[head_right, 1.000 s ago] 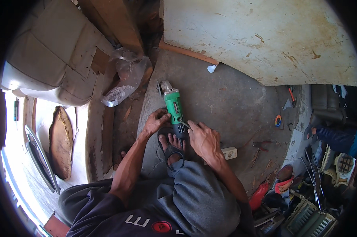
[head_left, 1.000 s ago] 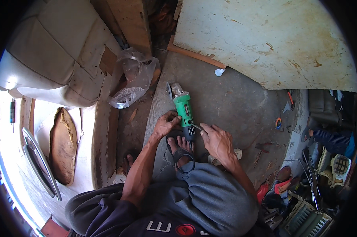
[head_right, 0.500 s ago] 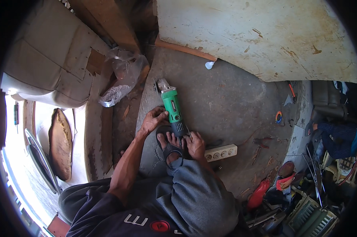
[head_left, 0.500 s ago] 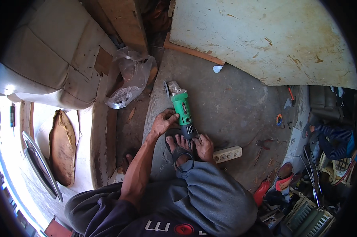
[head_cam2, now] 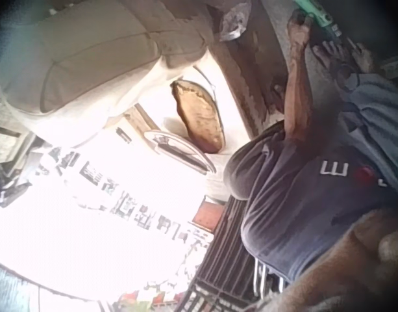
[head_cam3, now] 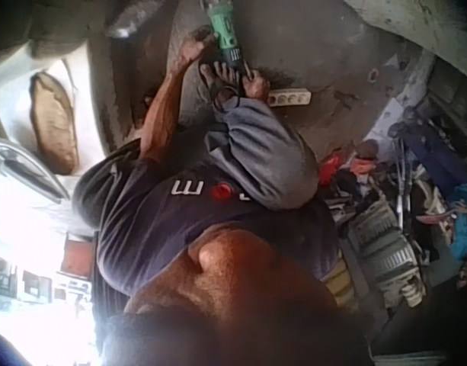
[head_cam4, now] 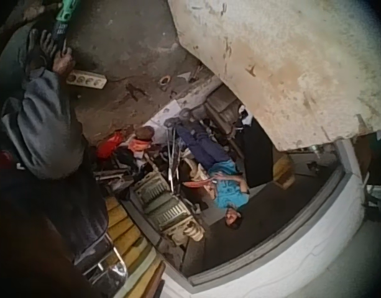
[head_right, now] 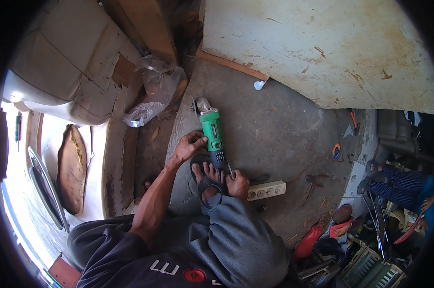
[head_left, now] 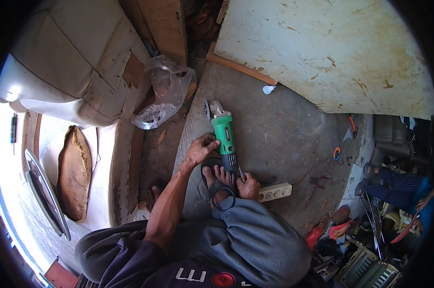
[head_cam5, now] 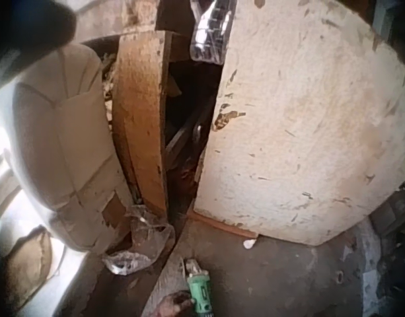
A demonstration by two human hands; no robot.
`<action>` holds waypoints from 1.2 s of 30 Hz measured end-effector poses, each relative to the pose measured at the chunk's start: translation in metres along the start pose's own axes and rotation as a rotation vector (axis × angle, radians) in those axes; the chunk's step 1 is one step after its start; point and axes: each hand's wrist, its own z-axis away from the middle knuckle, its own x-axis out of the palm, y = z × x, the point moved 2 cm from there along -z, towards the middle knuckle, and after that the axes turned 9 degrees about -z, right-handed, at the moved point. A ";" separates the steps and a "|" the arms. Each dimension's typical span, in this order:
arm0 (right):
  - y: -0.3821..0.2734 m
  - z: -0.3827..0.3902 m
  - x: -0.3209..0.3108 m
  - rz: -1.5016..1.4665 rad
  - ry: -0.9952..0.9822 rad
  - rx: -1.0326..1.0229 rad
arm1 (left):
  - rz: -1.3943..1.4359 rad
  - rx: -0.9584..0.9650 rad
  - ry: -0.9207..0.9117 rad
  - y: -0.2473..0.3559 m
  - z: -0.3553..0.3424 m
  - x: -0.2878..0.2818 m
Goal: The person holds a green angle grinder while sitting on the floor, using a screwdriver to tighten or remove screws on the tool's body. They handle small parts and eventually pick up a phone.
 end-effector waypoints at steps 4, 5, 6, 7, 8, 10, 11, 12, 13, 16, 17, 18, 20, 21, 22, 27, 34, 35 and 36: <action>-0.012 -0.011 -0.012 -0.344 0.007 0.143 | -0.078 0.017 0.051 -0.008 -0.003 -0.005; -0.023 -0.015 -0.020 -0.494 -0.010 0.251 | -0.100 0.014 0.060 -0.009 -0.002 -0.003; -0.032 -0.018 -0.025 -0.530 -0.036 0.216 | -0.051 -0.011 0.042 -0.006 0.000 -0.002; -0.043 -0.024 -0.031 -0.564 -0.060 0.176 | 0.000 -0.031 0.024 0.000 0.002 -0.001; -0.053 -0.030 -0.036 -0.598 -0.084 0.136 | 0.050 -0.051 0.007 0.006 0.004 0.001; -0.077 -0.042 -0.040 -0.561 -0.119 0.045 | 0.056 -0.037 0.018 0.003 0.003 -0.001; -0.089 -0.047 -0.039 -0.526 -0.130 -0.015 | 0.059 -0.032 0.025 0.000 0.003 -0.002; -0.097 -0.052 -0.040 -0.490 -0.132 -0.071 | 0.056 -0.033 0.017 0.003 0.004 -0.002; -0.097 -0.059 -0.037 -0.357 -0.103 -0.195 | 0.053 -0.035 0.009 0.007 0.005 -0.001; -0.116 -0.066 -0.038 -0.128 -0.005 -0.544 | 0.041 -0.037 0.016 0.006 0.005 0.000; -0.118 -0.065 -0.037 -0.125 -0.041 -0.535 | 0.036 -0.037 0.023 0.003 0.004 -0.001; -0.118 -0.063 -0.036 -0.120 -0.075 -0.523 | 0.024 -0.039 0.022 0.002 0.004 -0.002; -0.119 -0.059 -0.036 -0.150 -0.087 -0.498 | 0.000 -0.043 0.019 0.001 0.003 -0.003; -0.121 -0.055 -0.037 -0.181 -0.064 -0.484 | 0.002 -0.045 0.017 0.001 0.003 -0.002; -0.121 -0.053 -0.038 -0.213 -0.040 -0.470 | 0.004 -0.048 0.016 0.001 0.003 -0.002; -0.103 -0.056 -0.029 -0.315 -0.045 -0.182 | 0.006 -0.045 0.020 0.002 0.003 -0.002; -0.103 -0.069 -0.023 -0.280 -0.072 -0.157 | -0.069 -0.015 0.041 0.015 0.008 -0.002; -0.101 -0.069 -0.023 -0.316 -0.097 -0.109 | -0.077 -0.003 0.043 0.016 0.009 -0.002; -0.111 -0.066 -0.027 -0.350 -0.124 -0.064 | -0.069 -0.008 0.045 0.013 0.008 -0.003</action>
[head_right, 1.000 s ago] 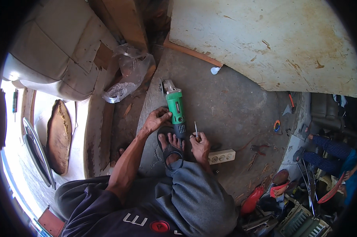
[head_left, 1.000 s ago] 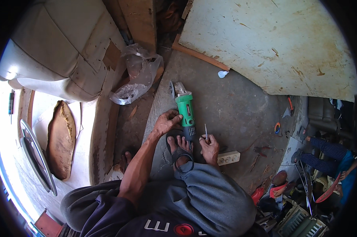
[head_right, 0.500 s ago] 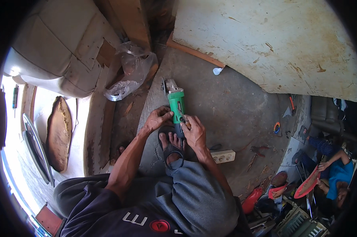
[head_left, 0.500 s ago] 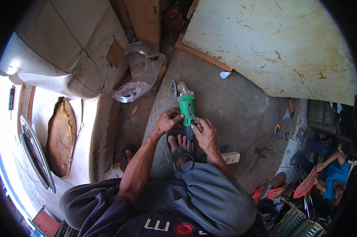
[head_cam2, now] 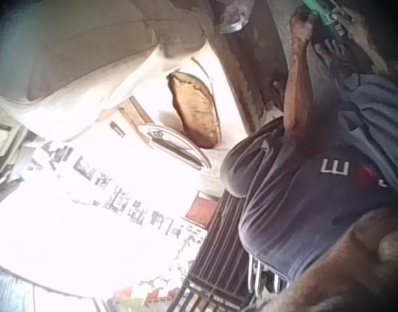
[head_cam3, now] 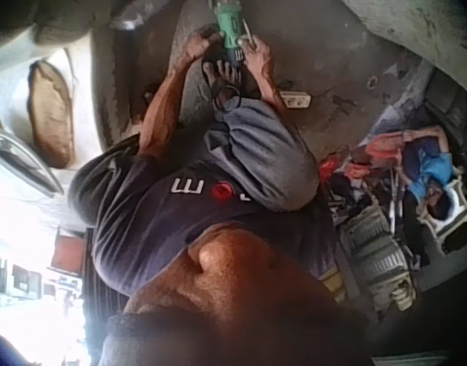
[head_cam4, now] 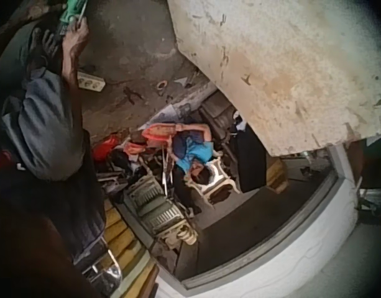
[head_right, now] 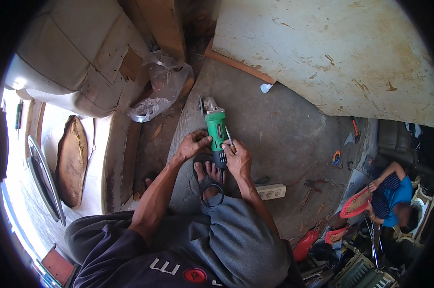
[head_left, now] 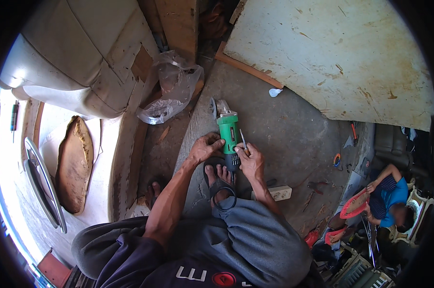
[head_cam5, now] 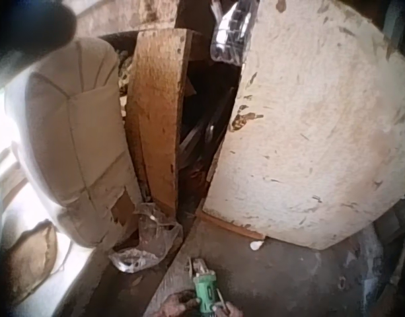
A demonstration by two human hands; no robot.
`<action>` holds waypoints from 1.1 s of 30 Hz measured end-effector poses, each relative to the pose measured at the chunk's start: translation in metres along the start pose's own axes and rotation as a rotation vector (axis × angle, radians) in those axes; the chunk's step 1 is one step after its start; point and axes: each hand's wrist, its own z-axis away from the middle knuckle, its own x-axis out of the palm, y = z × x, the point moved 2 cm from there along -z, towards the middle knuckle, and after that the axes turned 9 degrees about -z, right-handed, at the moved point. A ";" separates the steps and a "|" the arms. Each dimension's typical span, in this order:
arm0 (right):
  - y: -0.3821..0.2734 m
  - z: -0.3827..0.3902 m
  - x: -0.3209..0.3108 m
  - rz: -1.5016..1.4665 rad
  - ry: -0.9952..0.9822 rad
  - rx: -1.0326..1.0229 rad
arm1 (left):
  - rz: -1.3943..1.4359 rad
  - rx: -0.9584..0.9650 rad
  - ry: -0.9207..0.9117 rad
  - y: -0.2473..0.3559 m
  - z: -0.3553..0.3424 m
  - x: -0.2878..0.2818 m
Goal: The person holds a green angle grinder while sitting on the floor, using a screwdriver to tighten or remove screws on the tool's body. They handle small parts and eventually pick up a phone.
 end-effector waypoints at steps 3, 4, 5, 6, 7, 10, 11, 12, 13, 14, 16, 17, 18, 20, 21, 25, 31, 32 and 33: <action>-0.002 0.001 0.004 -0.035 -0.019 -0.003 | 0.009 -0.009 0.003 -0.006 -0.001 -0.002; 0.001 0.000 0.004 -0.038 -0.019 -0.026 | -0.001 -0.009 0.003 -0.006 -0.001 -0.001; 0.004 -0.002 0.005 -0.050 -0.031 -0.049 | -0.011 -0.010 0.003 -0.006 -0.001 -0.001; 0.004 -0.003 0.003 -0.049 -0.032 -0.073 | 0.001 -0.019 -0.010 -0.002 0.000 0.000; 0.005 -0.004 0.001 -0.050 -0.034 -0.096 | 0.012 -0.029 -0.023 0.002 0.001 0.001; -0.004 -0.009 -0.002 0.111 -0.124 -0.089 | 0.061 -0.011 -0.019 -0.009 -0.005 0.002; -0.009 -0.007 0.000 0.129 -0.139 -0.070 | 0.081 0.001 -0.013 -0.019 -0.007 0.002; -0.014 -0.010 0.000 0.146 -0.137 -0.056 | 0.078 0.004 -0.012 -0.017 -0.008 0.001; -0.018 -0.012 -0.001 0.164 -0.136 -0.043 | 0.074 0.008 -0.011 -0.015 -0.007 0.002; -0.014 -0.011 -0.003 0.162 -0.102 -0.033 | 0.070 0.012 -0.009 -0.014 -0.005 0.003; -0.001 -0.004 -0.002 0.159 -0.056 -0.020 | 0.038 0.052 0.124 -0.008 0.001 0.006; 0.001 -0.002 -0.012 0.220 -0.011 -0.093 | -0.039 0.082 0.220 0.003 0.007 0.010; -0.001 0.004 -0.022 0.228 0.002 -0.103 | -0.119 0.103 0.315 0.014 0.018 0.014; -0.015 0.014 -0.042 0.247 0.033 -0.135 | -0.191 0.198 0.363 0.027 0.026 0.024; -0.030 0.023 -0.052 0.271 0.026 -0.223 | -0.232 0.292 0.364 0.033 0.030 0.031; -0.074 0.039 -0.064 0.643 -0.112 -0.376 | -0.315 0.385 0.325 0.031 0.031 0.044; -0.078 0.037 -0.056 0.771 -0.129 -0.614 | -0.313 0.392 0.291 0.030 0.029 0.044; -0.080 0.036 -0.055 0.788 -0.135 -0.625 | -0.319 0.403 0.285 0.029 0.028 0.042; -0.083 0.033 -0.053 0.804 -0.147 -0.639 | -0.325 0.405 0.291 0.029 0.029 0.039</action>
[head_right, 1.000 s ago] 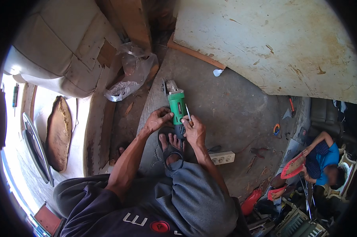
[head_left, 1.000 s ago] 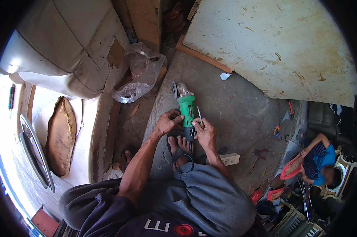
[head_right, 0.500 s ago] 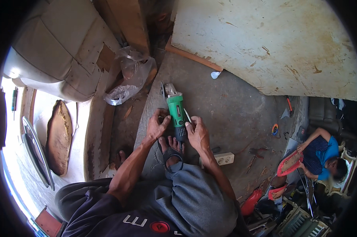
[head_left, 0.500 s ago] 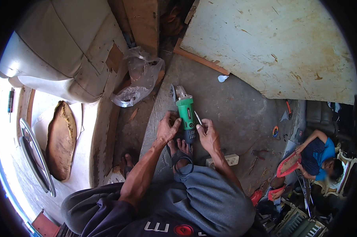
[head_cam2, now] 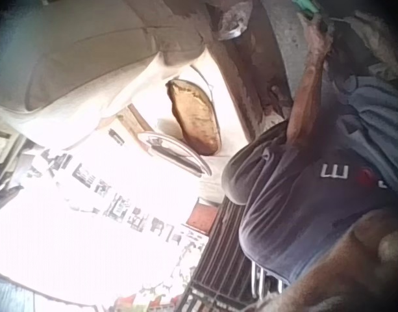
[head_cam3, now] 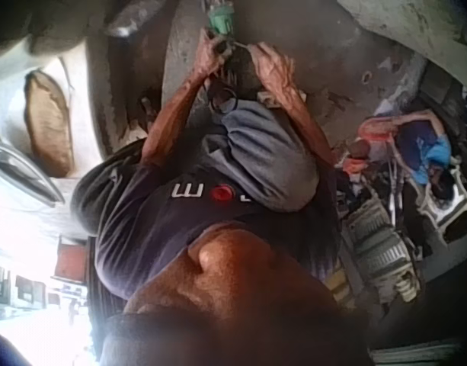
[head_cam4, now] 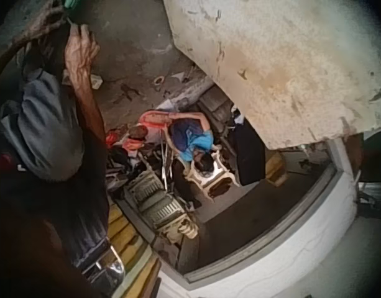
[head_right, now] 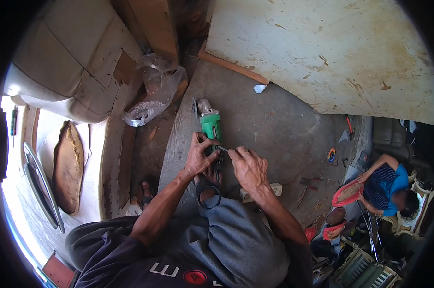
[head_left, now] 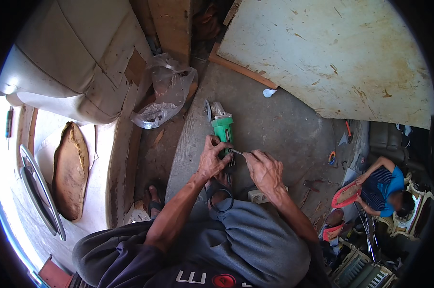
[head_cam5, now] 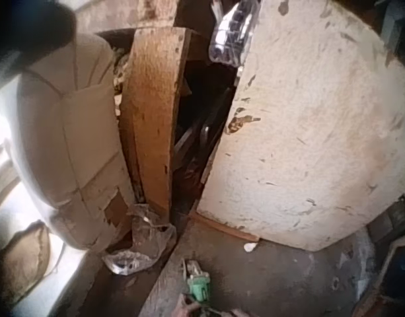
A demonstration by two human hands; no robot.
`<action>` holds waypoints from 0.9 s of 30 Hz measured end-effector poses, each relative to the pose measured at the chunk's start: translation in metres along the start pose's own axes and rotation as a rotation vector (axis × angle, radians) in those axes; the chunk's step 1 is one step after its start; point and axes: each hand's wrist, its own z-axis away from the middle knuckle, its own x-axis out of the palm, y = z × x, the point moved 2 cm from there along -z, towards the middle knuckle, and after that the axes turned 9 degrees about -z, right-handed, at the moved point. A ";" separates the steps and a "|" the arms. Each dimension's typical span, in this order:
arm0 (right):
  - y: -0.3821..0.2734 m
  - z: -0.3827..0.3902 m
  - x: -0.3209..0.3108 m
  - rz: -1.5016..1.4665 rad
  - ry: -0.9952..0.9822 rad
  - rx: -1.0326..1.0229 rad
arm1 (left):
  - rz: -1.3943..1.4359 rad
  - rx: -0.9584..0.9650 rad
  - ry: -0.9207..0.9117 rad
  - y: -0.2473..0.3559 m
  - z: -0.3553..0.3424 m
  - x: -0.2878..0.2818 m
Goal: The person holds a green angle grinder while sitting on the floor, using a screwdriver to tighten or remove screws on the tool's body. They handle small parts and eventually pick up a phone.
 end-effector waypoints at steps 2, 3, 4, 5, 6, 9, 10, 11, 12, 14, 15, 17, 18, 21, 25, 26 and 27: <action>-0.005 -0.006 0.003 0.026 -0.030 -0.038 | -0.015 0.007 0.004 -0.003 0.000 -0.007; -0.005 -0.007 0.002 0.045 -0.050 -0.060 | -0.016 0.013 0.012 -0.004 0.000 -0.006; -0.006 -0.008 0.001 0.062 -0.067 -0.078 | -0.020 0.021 0.017 -0.005 -0.001 -0.006; -0.007 -0.010 0.002 0.076 -0.066 -0.100 | -0.027 0.032 0.017 -0.006 -0.001 -0.008; -0.006 -0.009 0.004 0.093 -0.062 -0.108 | -0.047 0.019 0.031 -0.006 0.001 -0.007; -0.006 -0.005 0.001 0.252 -0.107 -0.138 | -0.071 0.055 0.020 0.004 -0.001 0.010; -0.014 -0.011 0.001 0.276 -0.123 -0.192 | -0.078 0.082 0.051 0.000 -0.001 0.015; -0.018 -0.018 0.008 0.282 -0.184 -0.235 | -0.022 0.083 0.083 -0.008 -0.001 0.019; -0.018 -0.020 0.022 0.227 -0.280 -0.194 | 0.017 0.070 0.072 -0.007 -0.001 0.021; -0.024 -0.042 0.018 -0.089 -0.360 0.102 | 0.155 0.057 0.081 -0.014 -0.001 0.025; -0.023 -0.054 0.021 -0.038 -0.399 0.057 | 0.255 0.056 0.094 -0.021 -0.002 0.030; -0.016 -0.047 0.045 -0.069 0.033 0.064 | 0.080 0.199 0.124 -0.020 -0.006 0.030; -0.022 -0.049 0.042 0.014 0.062 0.009 | -0.019 0.219 0.136 -0.043 -0.010 0.036; -0.032 -0.039 0.017 0.104 -0.142 -0.027 | -0.029 0.211 0.093 -0.052 -0.010 0.035; -0.014 -0.039 0.002 -0.064 -0.353 0.094 | 0.038 0.205 0.024 -0.019 -0.002 0.017; -0.011 -0.034 0.013 -0.129 -0.186 0.101 | 0.031 0.189 0.035 -0.019 -0.004 0.016; -0.013 -0.032 0.012 -0.198 -0.021 0.114 | 0.026 0.169 0.039 -0.019 -0.004 0.015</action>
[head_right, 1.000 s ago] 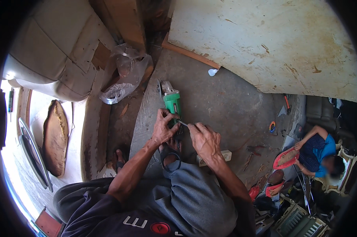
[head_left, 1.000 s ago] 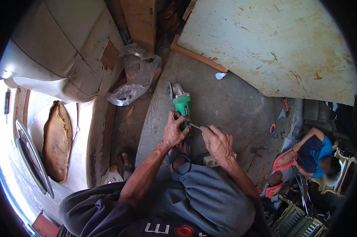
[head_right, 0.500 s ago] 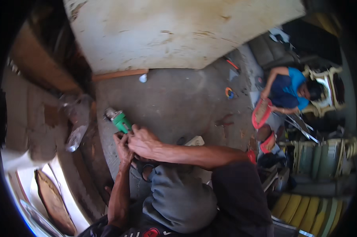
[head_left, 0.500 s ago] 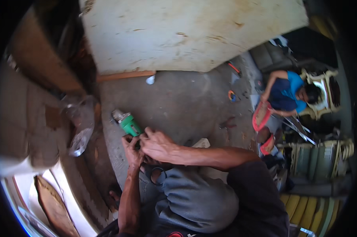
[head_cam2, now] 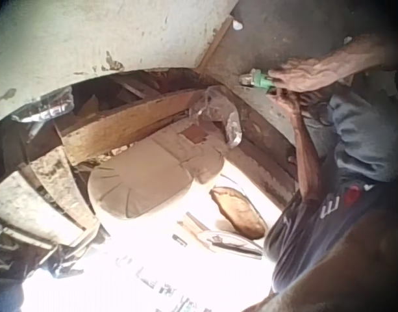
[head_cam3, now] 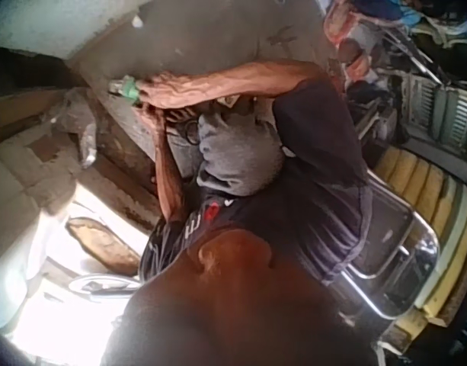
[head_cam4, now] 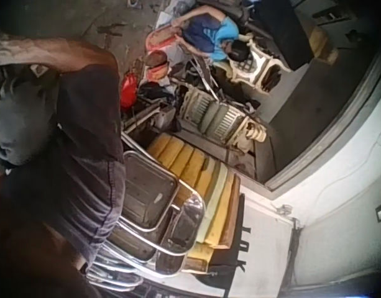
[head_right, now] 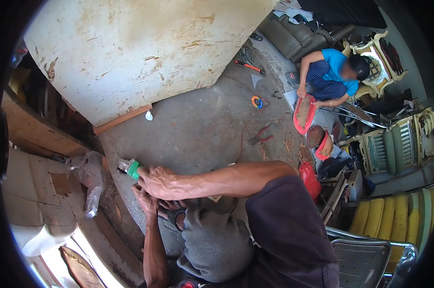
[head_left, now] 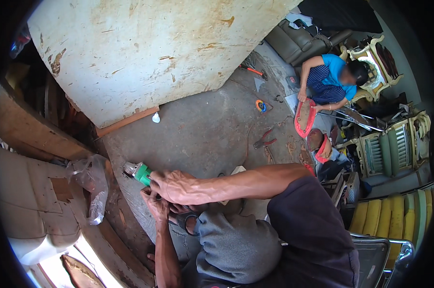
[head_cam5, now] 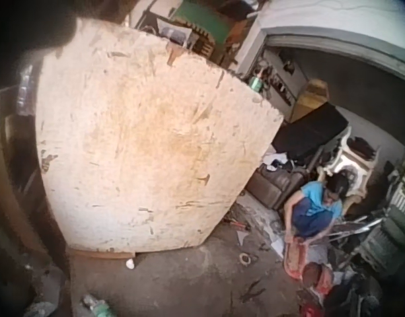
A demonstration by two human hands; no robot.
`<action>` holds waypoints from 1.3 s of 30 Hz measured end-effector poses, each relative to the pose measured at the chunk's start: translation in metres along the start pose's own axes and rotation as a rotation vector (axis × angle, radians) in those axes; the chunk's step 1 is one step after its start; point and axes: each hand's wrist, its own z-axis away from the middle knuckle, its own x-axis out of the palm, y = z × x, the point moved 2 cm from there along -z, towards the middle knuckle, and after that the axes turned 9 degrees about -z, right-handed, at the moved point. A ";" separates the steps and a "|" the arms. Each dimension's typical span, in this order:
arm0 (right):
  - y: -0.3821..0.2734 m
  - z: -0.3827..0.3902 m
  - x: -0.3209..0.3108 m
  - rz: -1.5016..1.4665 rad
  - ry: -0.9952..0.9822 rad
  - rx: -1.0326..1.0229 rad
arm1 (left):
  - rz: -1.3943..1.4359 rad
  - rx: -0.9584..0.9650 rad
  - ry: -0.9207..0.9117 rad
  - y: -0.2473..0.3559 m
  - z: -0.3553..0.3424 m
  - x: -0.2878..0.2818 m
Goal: The person holds a green angle grinder while sitting on the floor, using a screwdriver to tighten or remove screws on the tool's body. They handle small parts and eventually pick up a phone.
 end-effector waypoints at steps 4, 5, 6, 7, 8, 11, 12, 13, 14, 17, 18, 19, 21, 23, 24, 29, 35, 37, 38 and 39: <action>-0.001 0.002 -0.005 0.121 -0.269 -0.035 | 0.036 0.026 0.006 0.003 -0.001 -0.004; -0.004 0.005 -0.013 0.118 -0.193 -0.055 | 0.023 -0.012 -0.020 -0.006 0.001 -0.003; -0.005 0.009 -0.019 0.111 -0.117 -0.076 | 0.021 0.004 -0.015 -0.004 0.000 -0.002; -0.005 0.012 -0.021 0.060 -0.047 -0.185 | 0.020 0.019 -0.009 -0.001 -0.002 -0.001; -0.002 0.011 -0.014 0.117 -0.123 -0.163 | 0.018 0.034 -0.004 0.001 -0.002 -0.001; 0.006 0.006 -0.006 0.112 -0.353 0.013 | 0.078 -0.019 -0.019 0.009 0.002 0.001; 0.001 0.007 -0.009 0.126 -0.245 -0.060 | 0.051 -0.039 -0.010 0.008 0.000 -0.002; -0.003 0.014 -0.012 0.138 -0.136 -0.133 | 0.046 -0.007 -0.016 0.001 -0.001 -0.002; -0.007 0.017 -0.014 0.149 -0.027 -0.206 | 0.041 0.025 -0.022 -0.009 -0.003 0.001; -0.004 0.015 -0.006 0.183 -0.200 -0.068 | 0.059 -0.003 -0.013 0.002 0.001 0.001; -0.004 0.013 -0.004 0.198 -0.257 -0.026 | 0.069 -0.029 0.003 0.007 0.001 -0.002; -0.003 0.013 -0.006 0.202 -0.238 -0.040 | -0.002 0.044 -0.027 -0.008 0.002 0.000; -0.002 0.022 -0.012 0.225 -0.102 -0.213 | 0.025 0.088 -0.038 -0.010 -0.001 0.003; 0.003 0.026 -0.009 0.265 -0.197 -0.268 | -0.005 0.033 -0.024 -0.003 0.004 0.006; 0.006 0.024 -0.008 0.250 -0.210 -0.198 | -0.011 0.007 -0.026 0.002 0.003 0.005; -0.011 0.016 -0.021 0.198 -0.222 -0.217 | -0.013 -0.009 0.007 -0.002 -0.001 -0.005; -0.012 0.014 -0.027 0.241 -0.273 -0.173 | -0.080 -0.133 -0.017 0.019 -0.003 -0.009; -0.016 0.012 -0.029 0.232 -0.278 -0.144 | -0.042 -0.128 -0.028 0.021 -0.002 -0.010; -0.021 0.011 -0.031 0.220 -0.261 -0.107 | -0.067 -0.092 -0.022 0.019 -0.003 -0.014; -0.023 0.013 -0.033 0.209 -0.246 -0.062 | -0.048 -0.135 -0.037 0.020 -0.002 -0.013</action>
